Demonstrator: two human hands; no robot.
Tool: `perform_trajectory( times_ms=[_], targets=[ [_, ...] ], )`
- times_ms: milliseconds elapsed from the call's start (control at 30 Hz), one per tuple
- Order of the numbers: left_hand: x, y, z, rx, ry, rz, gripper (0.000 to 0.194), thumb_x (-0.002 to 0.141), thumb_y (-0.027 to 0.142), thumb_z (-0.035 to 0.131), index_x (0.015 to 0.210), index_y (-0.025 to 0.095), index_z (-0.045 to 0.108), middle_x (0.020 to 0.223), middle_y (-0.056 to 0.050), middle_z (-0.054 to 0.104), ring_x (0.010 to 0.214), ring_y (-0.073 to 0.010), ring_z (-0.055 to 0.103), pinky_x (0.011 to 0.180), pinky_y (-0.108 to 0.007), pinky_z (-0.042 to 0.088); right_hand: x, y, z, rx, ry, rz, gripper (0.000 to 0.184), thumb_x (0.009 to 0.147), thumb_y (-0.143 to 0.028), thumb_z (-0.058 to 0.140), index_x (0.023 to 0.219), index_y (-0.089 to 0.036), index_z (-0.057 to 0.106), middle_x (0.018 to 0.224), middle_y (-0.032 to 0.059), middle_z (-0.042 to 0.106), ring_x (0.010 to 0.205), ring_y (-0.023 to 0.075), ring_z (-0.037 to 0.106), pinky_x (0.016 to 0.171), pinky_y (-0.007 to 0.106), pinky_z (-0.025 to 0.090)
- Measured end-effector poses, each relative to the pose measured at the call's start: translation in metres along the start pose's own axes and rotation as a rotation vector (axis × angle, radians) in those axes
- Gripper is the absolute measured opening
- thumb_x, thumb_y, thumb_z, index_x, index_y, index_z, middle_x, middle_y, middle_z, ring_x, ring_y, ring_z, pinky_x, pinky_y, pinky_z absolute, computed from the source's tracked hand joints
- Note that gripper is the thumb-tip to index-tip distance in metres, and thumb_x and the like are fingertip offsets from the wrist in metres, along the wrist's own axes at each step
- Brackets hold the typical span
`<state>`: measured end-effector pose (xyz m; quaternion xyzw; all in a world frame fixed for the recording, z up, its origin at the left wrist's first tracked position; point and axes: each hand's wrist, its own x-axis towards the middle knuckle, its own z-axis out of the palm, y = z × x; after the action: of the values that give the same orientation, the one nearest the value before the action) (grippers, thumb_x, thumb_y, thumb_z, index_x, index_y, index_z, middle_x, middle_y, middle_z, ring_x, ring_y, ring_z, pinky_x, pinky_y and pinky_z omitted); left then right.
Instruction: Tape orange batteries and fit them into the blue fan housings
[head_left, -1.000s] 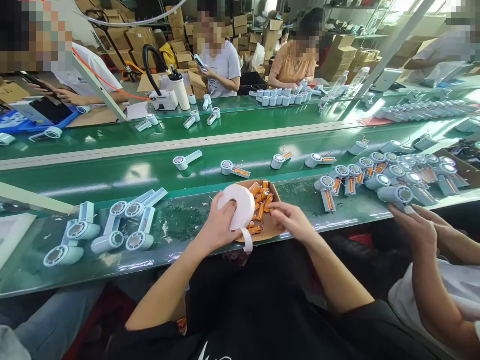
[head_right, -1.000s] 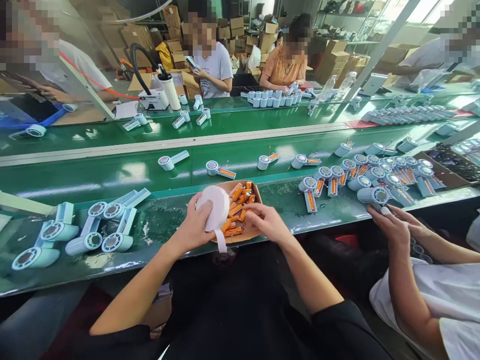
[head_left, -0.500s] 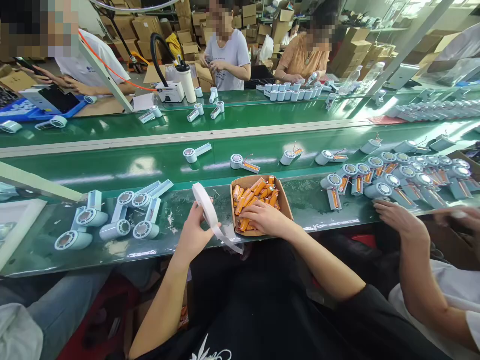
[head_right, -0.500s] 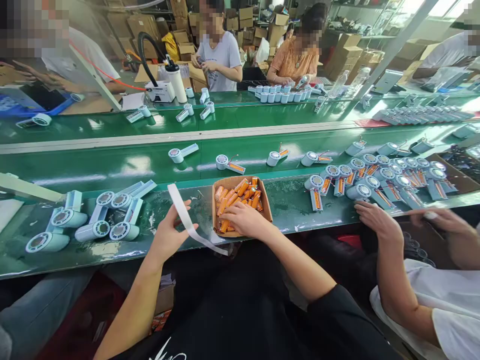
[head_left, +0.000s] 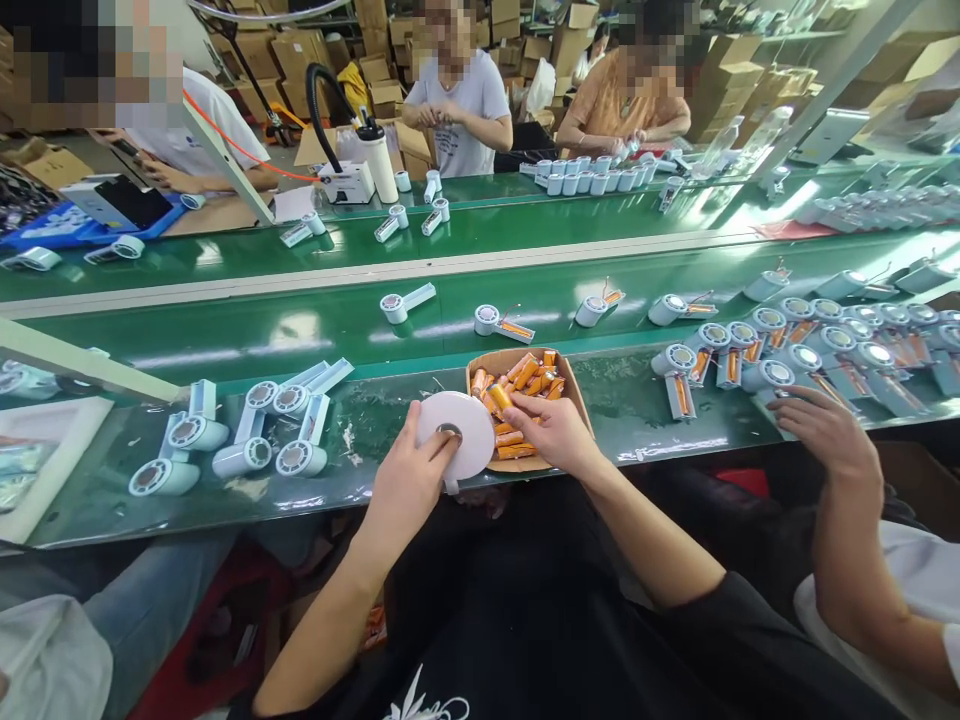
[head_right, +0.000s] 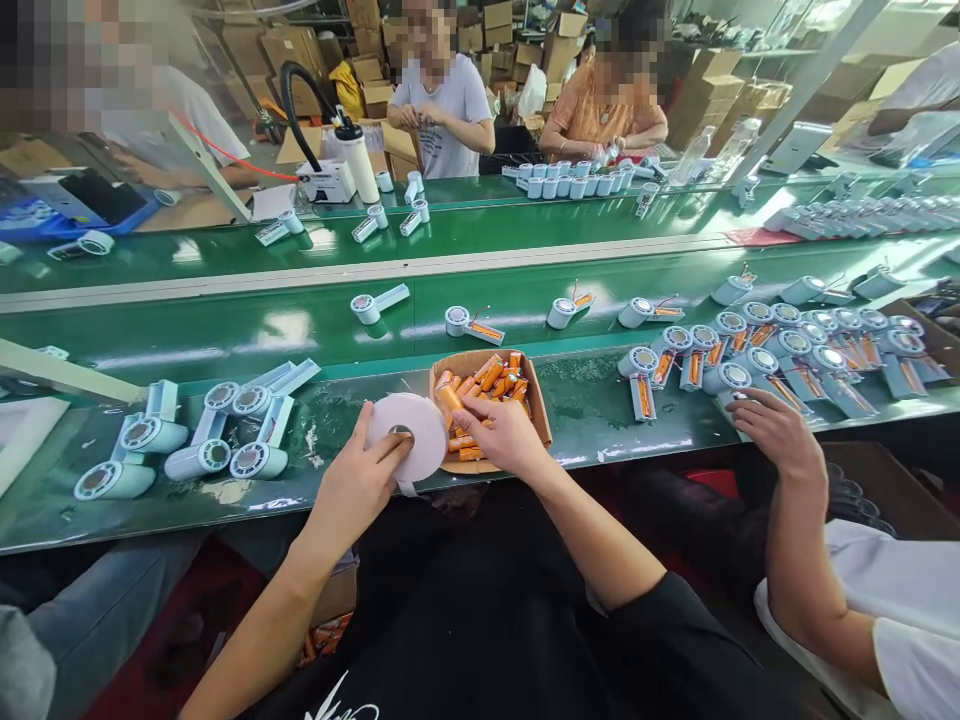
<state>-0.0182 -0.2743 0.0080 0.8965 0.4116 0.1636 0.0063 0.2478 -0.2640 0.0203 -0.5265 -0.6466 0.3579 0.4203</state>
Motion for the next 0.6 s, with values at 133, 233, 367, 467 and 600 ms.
perform_trajectory(
  times_ms=[133,233,367,467,600],
  targets=[
    [0.008,0.003,-0.011,0.013,-0.053,0.059,0.059,0.087,0.0,0.053,0.133,0.032,0.071,0.123,-0.007,0.077,0.16,-0.0337,0.032,0.126,-0.059,0.043,0.005,0.001,-0.007,0.081,-0.232,0.099,0.034,0.093,-0.05,0.07,0.086,-0.018,0.08,0.073,0.0005,0.075,0.072,0.0204,0.071,0.074,0.032,0.061],
    [0.017,0.002,-0.019,0.012,-0.061,0.113,0.058,0.09,0.002,0.048,0.134,0.031,0.071,0.121,-0.008,0.077,0.158,-0.0308,0.037,0.128,-0.058,0.039,0.013,0.011,-0.007,0.412,-0.239,0.198,0.045,0.075,-0.049,0.088,0.107,-0.018,0.08,0.091,0.0031,0.082,0.09,0.0261,0.077,0.086,0.041,0.065],
    [0.028,0.008,-0.017,0.024,0.053,0.053,0.056,0.09,0.003,0.049,0.135,0.028,0.071,0.121,-0.009,0.077,0.156,-0.0364,0.039,0.127,-0.065,0.038,0.011,0.023,0.02,0.709,0.137,0.227,0.057,0.07,-0.047,0.093,0.118,-0.022,0.077,0.112,0.0065,0.083,0.113,0.0293,0.076,0.1,0.045,0.064],
    [0.024,0.022,-0.002,0.005,0.118,0.025,0.05,0.09,0.01,0.058,0.137,0.022,0.071,0.113,-0.01,0.078,0.149,-0.0418,0.047,0.126,-0.07,0.036,0.006,0.034,0.034,0.86,0.404,0.185,0.043,0.081,-0.049,0.085,0.116,-0.026,0.075,0.122,0.0053,0.08,0.118,0.0241,0.074,0.098,0.037,0.065],
    [0.012,0.047,0.02,-0.123,0.06,0.178,0.05,0.087,0.013,0.065,0.136,0.019,0.071,0.116,-0.012,0.078,0.148,-0.0422,0.047,0.122,-0.067,0.043,0.023,0.048,-0.007,0.907,0.607,0.1,0.026,0.081,-0.036,0.086,0.102,-0.026,0.074,0.108,0.0023,0.081,0.104,0.0183,0.078,0.092,0.029,0.066]
  ],
)
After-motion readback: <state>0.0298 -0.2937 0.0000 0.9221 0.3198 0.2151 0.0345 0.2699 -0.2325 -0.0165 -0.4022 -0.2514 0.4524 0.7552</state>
